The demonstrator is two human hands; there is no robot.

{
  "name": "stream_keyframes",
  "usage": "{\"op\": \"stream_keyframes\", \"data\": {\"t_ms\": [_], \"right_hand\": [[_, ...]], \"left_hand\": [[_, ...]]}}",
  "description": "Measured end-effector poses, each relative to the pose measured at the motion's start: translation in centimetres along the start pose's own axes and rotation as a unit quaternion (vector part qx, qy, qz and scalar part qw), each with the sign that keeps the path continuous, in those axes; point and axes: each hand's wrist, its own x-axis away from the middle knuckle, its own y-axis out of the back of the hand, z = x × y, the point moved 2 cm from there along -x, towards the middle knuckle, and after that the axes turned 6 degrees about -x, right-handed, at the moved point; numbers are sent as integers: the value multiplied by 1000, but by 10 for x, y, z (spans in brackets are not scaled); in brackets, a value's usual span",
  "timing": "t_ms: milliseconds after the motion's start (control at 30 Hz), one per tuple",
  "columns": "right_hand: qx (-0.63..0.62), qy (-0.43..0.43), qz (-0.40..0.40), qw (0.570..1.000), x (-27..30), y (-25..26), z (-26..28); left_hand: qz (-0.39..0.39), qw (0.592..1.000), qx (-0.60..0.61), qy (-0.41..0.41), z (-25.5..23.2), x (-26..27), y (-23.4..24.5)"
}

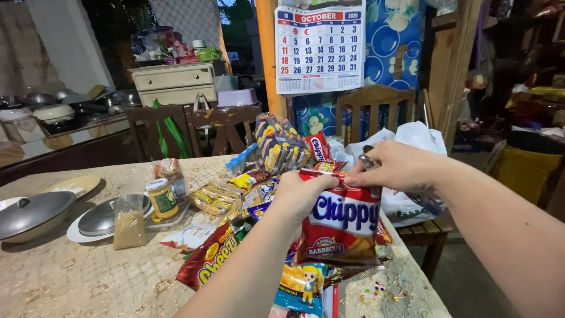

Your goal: The person uses scissors to cut open multiple snack bags on a dining table, then hangs them on metal hooks attached to a chair back. The person handles various chip and cracker packages and secures them one by one.

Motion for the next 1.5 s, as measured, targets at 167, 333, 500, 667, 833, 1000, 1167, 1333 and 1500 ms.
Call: {"op": "stream_keyframes", "data": {"t_ms": [167,333,500,667,833,1000,1167,1333,1500], "right_hand": [[-131,-44,-26,990,6,4,7],[-200,-52,-37,978,-6,0,0],[-308,-117,-61,942,-7,-3,-4],[-333,-110,-77,933,1,3,-2],[-271,-73,-111,953,-1,11,-12],[-407,-19,-318,856,-2,56,-26],[-595,125,-362,707,18,95,-36],[-661,110,-344,658,16,88,-49],[-659,44,-353,663,12,76,-52]], "left_hand": [[64,996,58,-12,-5,10,-1],[96,995,-8,13,-14,4,-1],[48,993,76,69,-12,-1,-5],[11,986,149,78,-4,-9,-19],[12,988,140,59,-7,-14,-25],[29,993,110,13,-5,-23,-32],[79,996,50,-9,-5,-24,-50],[114,991,-41,-61,-10,-15,-69],[127,990,-37,-52,-14,-9,-75]]}}
